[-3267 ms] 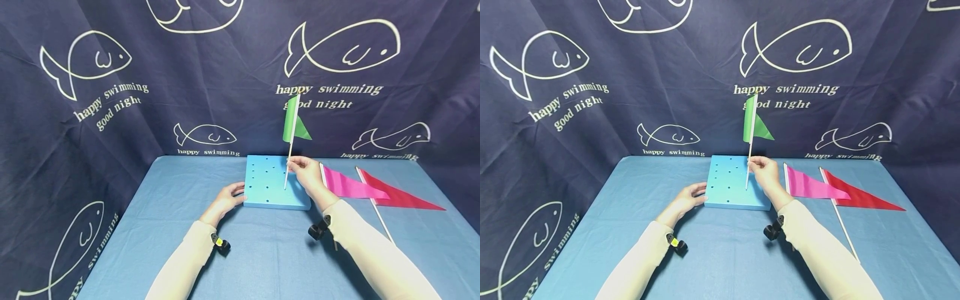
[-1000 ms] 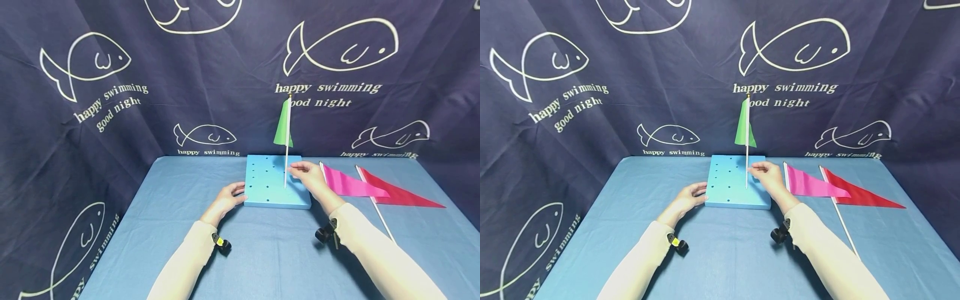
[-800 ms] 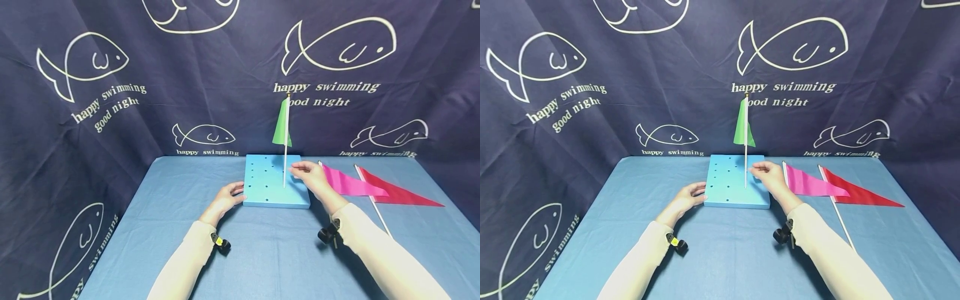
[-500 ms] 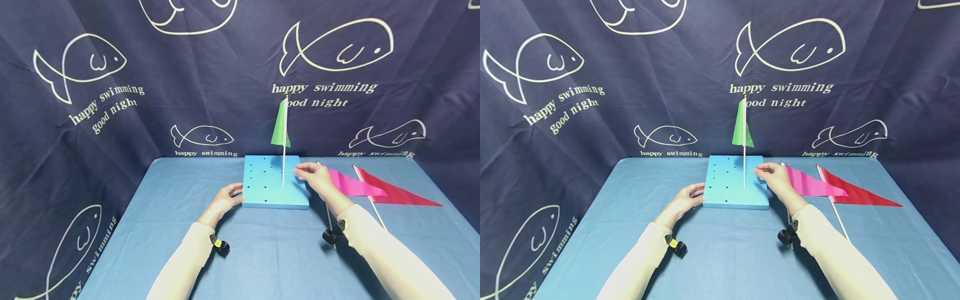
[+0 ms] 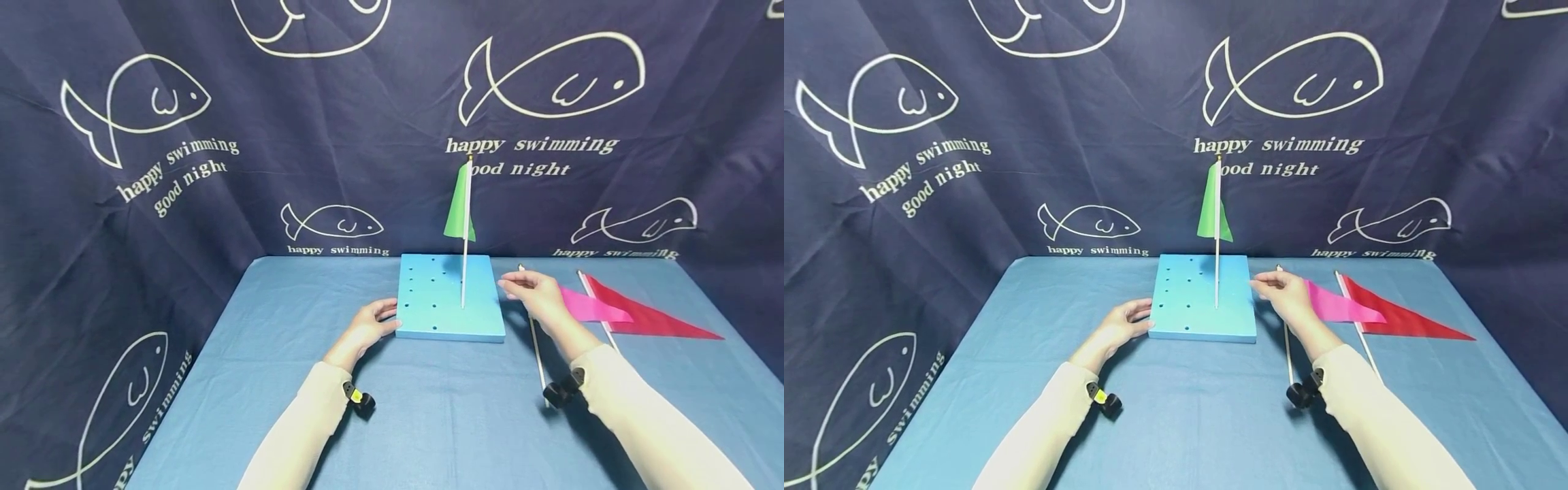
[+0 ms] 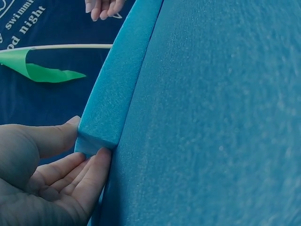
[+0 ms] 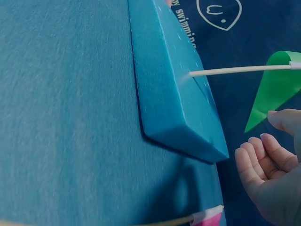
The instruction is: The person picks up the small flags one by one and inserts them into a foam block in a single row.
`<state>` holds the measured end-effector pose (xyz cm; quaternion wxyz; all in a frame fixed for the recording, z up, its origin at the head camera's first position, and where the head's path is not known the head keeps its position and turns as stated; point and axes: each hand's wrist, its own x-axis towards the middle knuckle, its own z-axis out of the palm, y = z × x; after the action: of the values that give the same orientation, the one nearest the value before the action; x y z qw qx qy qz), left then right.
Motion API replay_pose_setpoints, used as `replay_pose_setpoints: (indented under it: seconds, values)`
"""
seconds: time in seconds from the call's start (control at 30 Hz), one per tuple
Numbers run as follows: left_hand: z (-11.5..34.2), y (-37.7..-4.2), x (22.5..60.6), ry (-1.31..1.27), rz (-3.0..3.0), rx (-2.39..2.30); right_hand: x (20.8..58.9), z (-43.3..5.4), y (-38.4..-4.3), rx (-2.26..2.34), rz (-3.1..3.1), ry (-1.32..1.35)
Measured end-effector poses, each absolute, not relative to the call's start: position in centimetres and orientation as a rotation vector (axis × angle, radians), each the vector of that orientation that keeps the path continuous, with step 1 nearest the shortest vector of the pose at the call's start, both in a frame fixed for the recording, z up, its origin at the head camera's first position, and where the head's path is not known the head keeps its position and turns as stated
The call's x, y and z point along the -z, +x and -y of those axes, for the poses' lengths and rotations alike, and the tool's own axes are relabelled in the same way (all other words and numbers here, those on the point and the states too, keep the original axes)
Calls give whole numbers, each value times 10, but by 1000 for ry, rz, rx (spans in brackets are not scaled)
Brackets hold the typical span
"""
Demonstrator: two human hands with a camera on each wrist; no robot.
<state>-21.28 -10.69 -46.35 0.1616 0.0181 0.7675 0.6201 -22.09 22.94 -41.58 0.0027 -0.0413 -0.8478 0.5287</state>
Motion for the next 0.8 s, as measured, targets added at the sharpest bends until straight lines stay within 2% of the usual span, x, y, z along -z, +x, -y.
replay_pose_setpoints:
  seconds: [0.4,0.8]
  values:
    - [104,-211,469,56,-2177,-1775,421,-275,-187,-1605,2533,-63]
    - [107,-211,465,95,-2186,-1802,415,-337,-161,-1207,2754,-264]
